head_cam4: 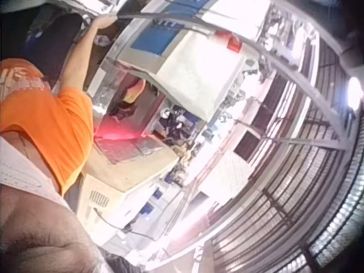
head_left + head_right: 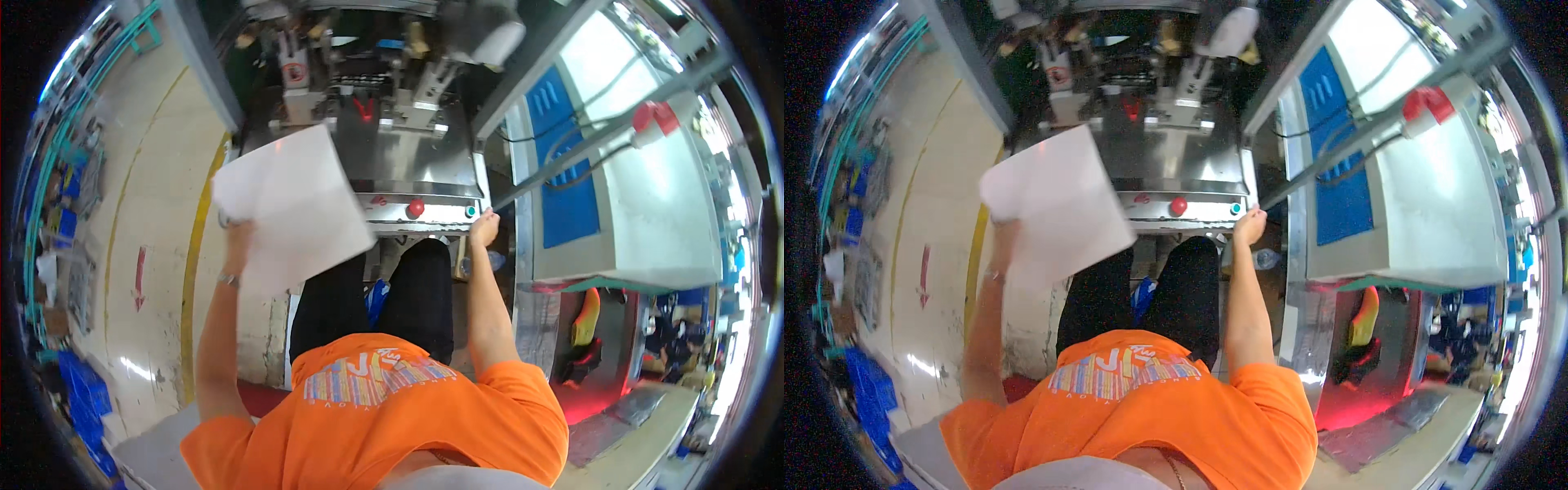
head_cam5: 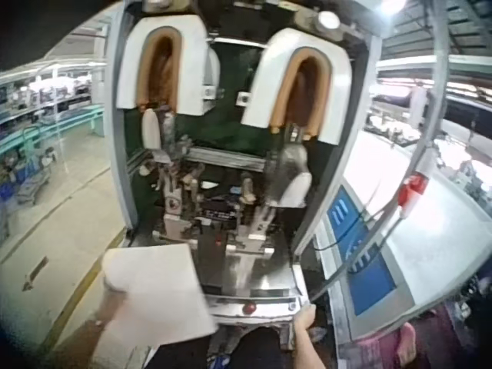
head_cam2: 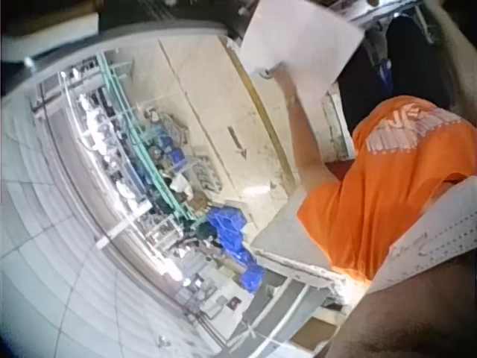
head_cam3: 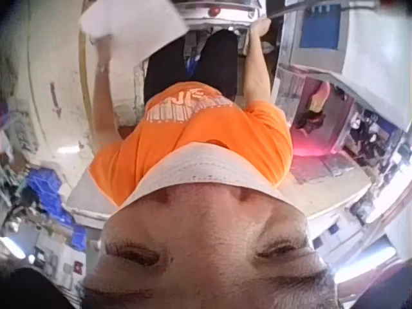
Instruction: The person operates a shoe pressing machine in a factory setting. They repeatedly pick up black shoes from a nearby table, place them into the machine's molds, and press a button to activate the pressing cycle. After the cycle, they remove the shoes and place them back on the table, repeating this process for multiple units.
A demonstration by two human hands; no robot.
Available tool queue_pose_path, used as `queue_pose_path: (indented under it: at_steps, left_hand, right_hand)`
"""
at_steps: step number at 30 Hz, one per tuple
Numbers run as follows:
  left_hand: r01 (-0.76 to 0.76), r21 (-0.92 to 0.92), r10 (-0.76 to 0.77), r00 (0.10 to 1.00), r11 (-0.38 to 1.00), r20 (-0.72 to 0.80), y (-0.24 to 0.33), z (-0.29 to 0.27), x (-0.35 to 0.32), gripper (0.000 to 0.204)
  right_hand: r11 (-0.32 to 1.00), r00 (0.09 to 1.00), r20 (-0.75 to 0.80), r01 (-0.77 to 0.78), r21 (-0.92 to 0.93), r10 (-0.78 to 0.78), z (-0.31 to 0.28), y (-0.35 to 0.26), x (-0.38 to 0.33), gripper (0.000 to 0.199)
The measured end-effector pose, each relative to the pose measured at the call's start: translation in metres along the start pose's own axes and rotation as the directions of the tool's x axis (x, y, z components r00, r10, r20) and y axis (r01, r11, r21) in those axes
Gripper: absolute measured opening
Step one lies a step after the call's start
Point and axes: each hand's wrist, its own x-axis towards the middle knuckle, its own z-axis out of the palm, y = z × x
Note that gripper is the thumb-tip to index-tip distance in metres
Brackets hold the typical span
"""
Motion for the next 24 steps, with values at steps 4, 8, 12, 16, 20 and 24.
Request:
queue_pose_path:
  at_steps: [4,8,12,16,20,24]
  left_hand:
    - [0.060,-0.239,-0.047,0.997,0.969,0.057,0.109,-0.060,0.006,0.024]
    - [0.345,-0.692,-0.354,0.925,0.634,0.136,0.164,-0.107,0.002,0.031]
    - [0.188,0.330,-0.265,0.943,0.925,0.204,0.205,-0.123,-0.009,0.039]
    - [0.129,0.421,-0.128,0.991,0.898,-0.032,0.168,-0.145,-0.017,0.045]
    - [0.151,0.506,-0.146,0.988,0.849,-0.050,0.119,-0.153,-0.039,0.046]
    - [0.076,0.789,-0.225,0.971,0.610,0.081,0.106,-0.137,-0.061,0.044]
  right_hand:
    - [1.000,0.997,-0.074,-0.005,-0.005,0.005,0.006,0.014,0.009,0.038]
    - [1.000,0.999,-0.052,-0.008,-0.011,0.008,-0.005,0.011,0.007,0.038]
    - [0.999,0.999,-0.018,-0.035,0.001,0.035,-0.001,0.010,0.004,0.039]
    - [0.999,0.999,-0.024,-0.044,-0.011,0.044,0.001,0.009,0.007,0.038]
    - [0.999,0.998,-0.052,-0.040,0.022,0.041,-0.002,0.007,0.004,0.039]
    - [1.000,0.999,-0.033,-0.029,0.009,0.029,0.003,0.007,0.005,0.038]
